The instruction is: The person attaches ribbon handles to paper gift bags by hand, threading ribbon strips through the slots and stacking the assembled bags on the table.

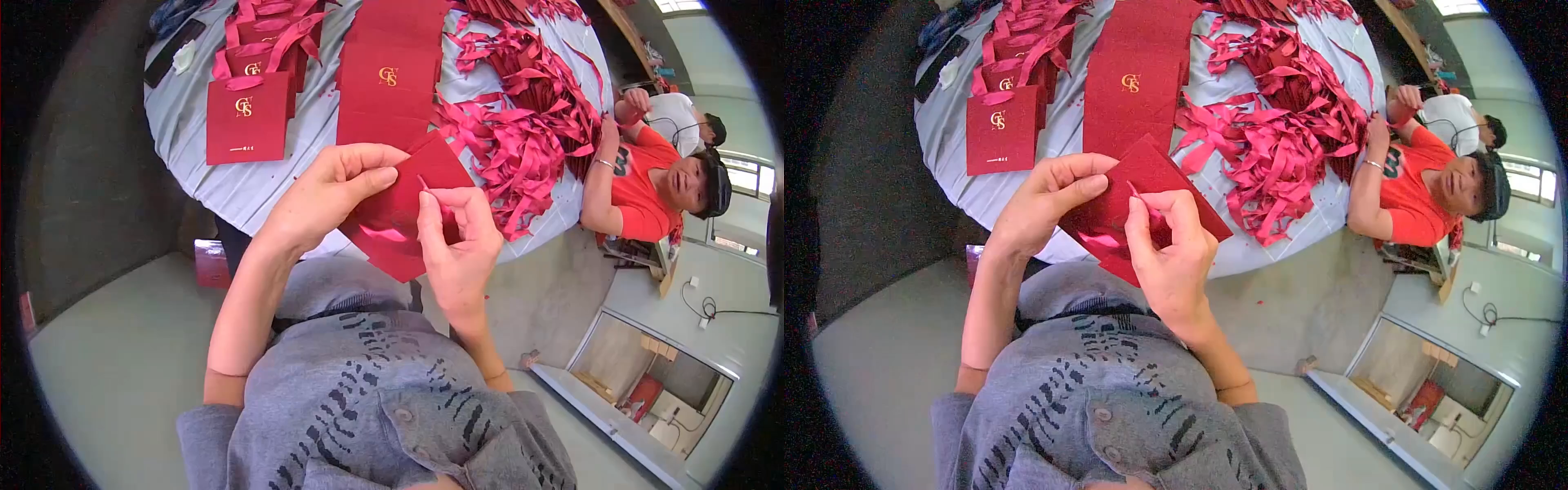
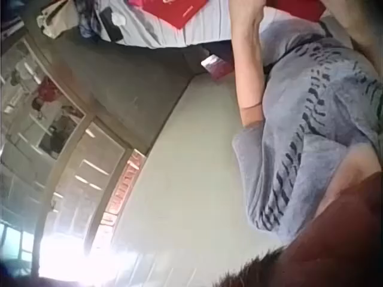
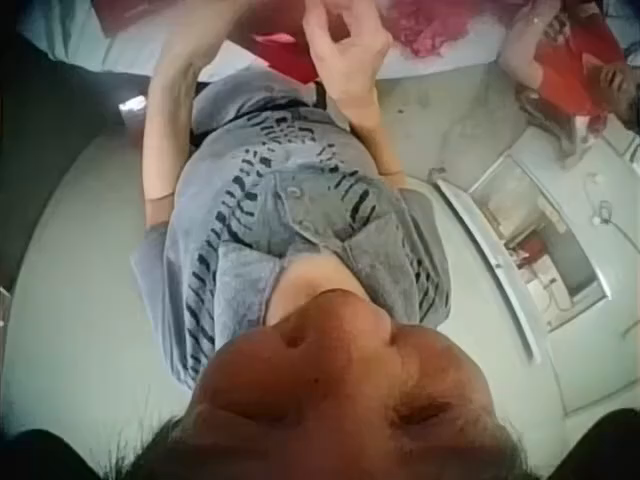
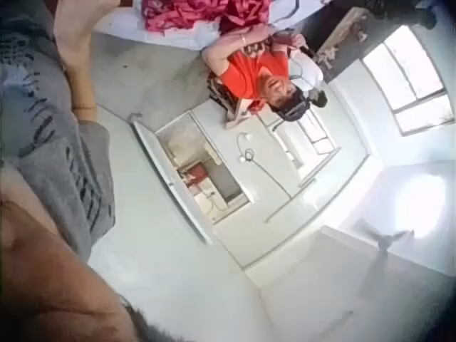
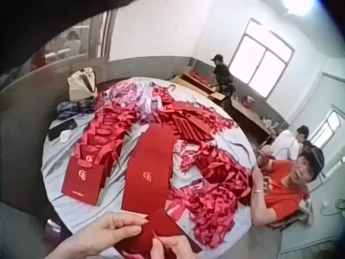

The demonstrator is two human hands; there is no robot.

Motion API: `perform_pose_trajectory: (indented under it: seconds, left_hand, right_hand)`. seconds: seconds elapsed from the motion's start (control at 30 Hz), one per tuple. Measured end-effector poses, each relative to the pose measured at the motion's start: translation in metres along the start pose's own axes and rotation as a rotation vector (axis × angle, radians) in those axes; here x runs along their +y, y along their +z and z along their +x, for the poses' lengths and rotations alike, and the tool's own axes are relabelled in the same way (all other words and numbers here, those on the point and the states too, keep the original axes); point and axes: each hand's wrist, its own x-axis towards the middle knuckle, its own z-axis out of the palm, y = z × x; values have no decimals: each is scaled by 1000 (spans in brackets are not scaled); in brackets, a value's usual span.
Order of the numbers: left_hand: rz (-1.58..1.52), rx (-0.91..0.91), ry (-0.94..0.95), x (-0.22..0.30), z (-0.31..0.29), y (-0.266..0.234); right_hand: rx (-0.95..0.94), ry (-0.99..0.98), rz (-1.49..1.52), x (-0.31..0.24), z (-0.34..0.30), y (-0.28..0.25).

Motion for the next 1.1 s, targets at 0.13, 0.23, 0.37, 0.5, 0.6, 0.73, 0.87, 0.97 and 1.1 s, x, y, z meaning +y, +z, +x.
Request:
perform_pose_trajectory:
  seconds: [0.13,0.23,0.37,0.5,0.6,0.73,0.87,0.97,1.1]
  left_hand:
    - [73,55,53,-1,-1,2]
    - [105,55,81,-1,0,3]
    - [199,82,144,0,-1,8]
    - [305,115,157,-3,1,12]
    - [433,175,214,-1,2,16]
    - [557,256,225,-10,2,20]
    - [782,299,300,-11,3,20]
    - [949,328,363,-17,5,20]
    - [1134,350,489,-24,9,18]
  right_hand:
    - [37,-145,-2,5,2,4]
    - [44,-151,-9,8,2,5]
    - [55,-59,26,1,3,5]
    - [17,26,-3,3,4,4]
    - [30,-32,-11,11,8,7]
    - [14,40,-4,14,3,6]
    - [18,68,41,19,5,10]
    - [5,55,-4,30,6,12]
    - [-20,83,67,36,8,16]
